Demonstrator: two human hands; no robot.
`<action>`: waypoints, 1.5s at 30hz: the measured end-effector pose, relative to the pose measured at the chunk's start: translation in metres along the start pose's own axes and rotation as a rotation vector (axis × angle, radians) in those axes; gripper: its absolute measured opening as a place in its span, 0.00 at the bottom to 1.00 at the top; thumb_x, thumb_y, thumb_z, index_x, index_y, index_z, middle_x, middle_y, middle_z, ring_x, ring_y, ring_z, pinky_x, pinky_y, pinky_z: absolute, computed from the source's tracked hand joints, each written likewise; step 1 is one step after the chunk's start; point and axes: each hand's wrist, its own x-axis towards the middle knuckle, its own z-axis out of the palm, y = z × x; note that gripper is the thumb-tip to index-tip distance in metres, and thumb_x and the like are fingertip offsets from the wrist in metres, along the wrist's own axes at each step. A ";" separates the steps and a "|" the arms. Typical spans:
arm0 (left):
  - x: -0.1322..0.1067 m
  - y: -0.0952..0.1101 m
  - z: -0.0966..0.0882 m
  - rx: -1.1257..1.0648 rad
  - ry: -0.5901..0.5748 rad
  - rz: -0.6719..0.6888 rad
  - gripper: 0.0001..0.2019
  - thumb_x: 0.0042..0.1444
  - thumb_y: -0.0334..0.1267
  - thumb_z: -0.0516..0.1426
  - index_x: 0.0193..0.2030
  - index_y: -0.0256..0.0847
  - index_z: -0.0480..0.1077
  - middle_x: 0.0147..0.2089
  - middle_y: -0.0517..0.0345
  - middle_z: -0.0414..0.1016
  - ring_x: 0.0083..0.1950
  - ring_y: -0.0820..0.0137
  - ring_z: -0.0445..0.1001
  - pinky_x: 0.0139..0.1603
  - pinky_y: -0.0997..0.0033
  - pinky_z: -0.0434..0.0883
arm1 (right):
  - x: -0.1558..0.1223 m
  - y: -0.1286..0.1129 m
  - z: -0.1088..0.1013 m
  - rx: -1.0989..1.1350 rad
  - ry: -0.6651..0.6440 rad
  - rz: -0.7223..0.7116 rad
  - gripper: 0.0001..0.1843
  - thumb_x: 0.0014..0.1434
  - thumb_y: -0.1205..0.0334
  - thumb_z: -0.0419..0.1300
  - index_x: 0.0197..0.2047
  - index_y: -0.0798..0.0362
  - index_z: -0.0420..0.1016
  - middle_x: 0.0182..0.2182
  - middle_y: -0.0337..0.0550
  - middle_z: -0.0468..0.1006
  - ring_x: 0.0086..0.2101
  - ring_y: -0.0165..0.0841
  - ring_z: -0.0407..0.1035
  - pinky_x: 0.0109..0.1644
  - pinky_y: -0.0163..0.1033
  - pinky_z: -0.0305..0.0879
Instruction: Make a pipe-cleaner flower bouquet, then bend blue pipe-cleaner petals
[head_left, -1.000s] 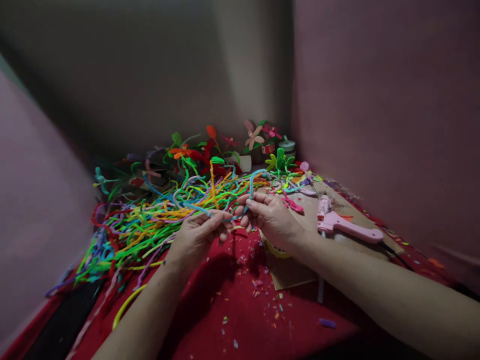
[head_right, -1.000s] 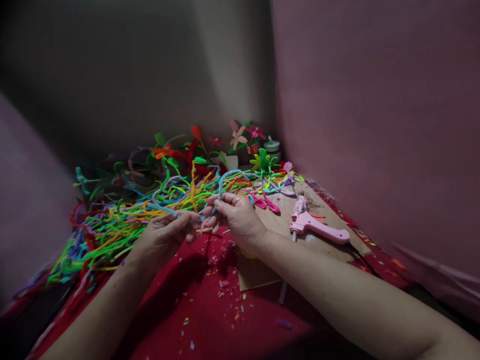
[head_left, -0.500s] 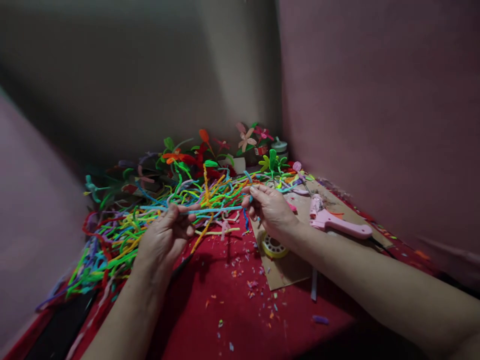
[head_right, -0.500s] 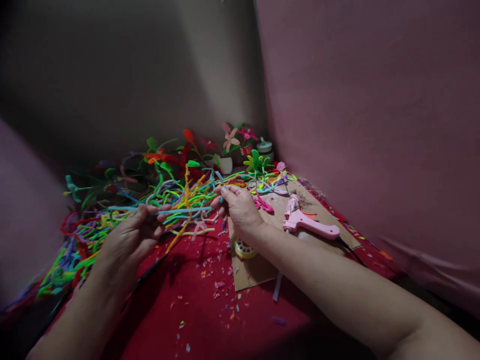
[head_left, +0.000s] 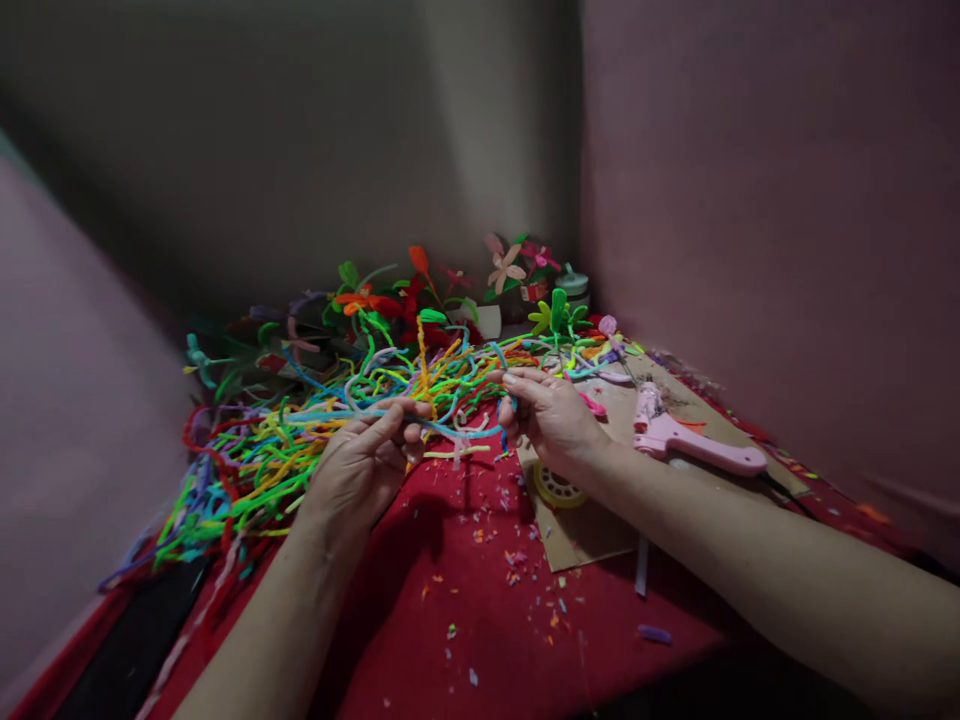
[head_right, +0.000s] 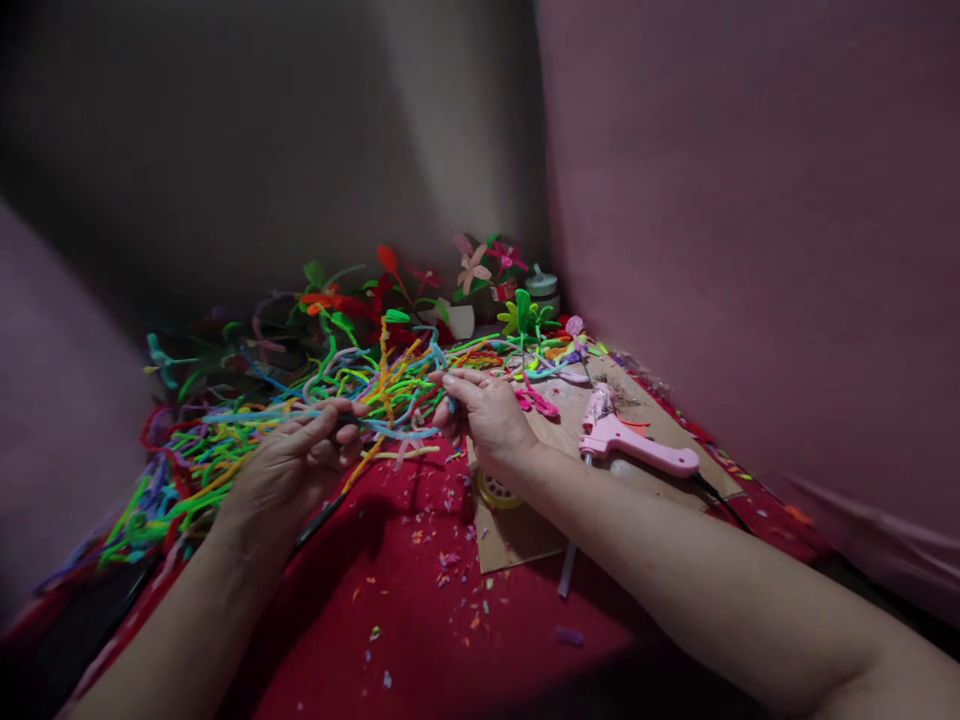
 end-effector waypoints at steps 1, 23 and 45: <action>0.000 -0.001 0.000 0.002 -0.009 -0.017 0.05 0.48 0.29 0.62 0.34 0.31 0.74 0.34 0.51 0.77 0.25 0.79 0.70 0.23 0.83 0.69 | 0.000 0.000 0.000 0.005 -0.001 0.004 0.12 0.50 0.60 0.59 0.37 0.58 0.72 0.14 0.34 0.72 0.12 0.24 0.60 0.16 0.29 0.54; -0.001 0.001 0.010 -0.068 0.154 -0.071 0.14 0.61 0.31 0.49 0.32 0.31 0.74 0.28 0.50 0.77 0.20 0.78 0.70 0.20 0.82 0.69 | 0.001 -0.003 0.001 0.129 -0.021 0.065 0.06 0.58 0.66 0.55 0.37 0.56 0.72 0.22 0.41 0.78 0.24 0.29 0.73 0.31 0.35 0.67; -0.004 0.002 0.010 0.024 0.111 0.049 0.10 0.57 0.35 0.55 0.32 0.30 0.75 0.29 0.51 0.75 0.21 0.76 0.69 0.17 0.79 0.67 | 0.004 0.000 -0.004 0.132 -0.083 0.025 0.07 0.54 0.65 0.58 0.37 0.57 0.73 0.14 0.33 0.67 0.15 0.24 0.60 0.19 0.30 0.58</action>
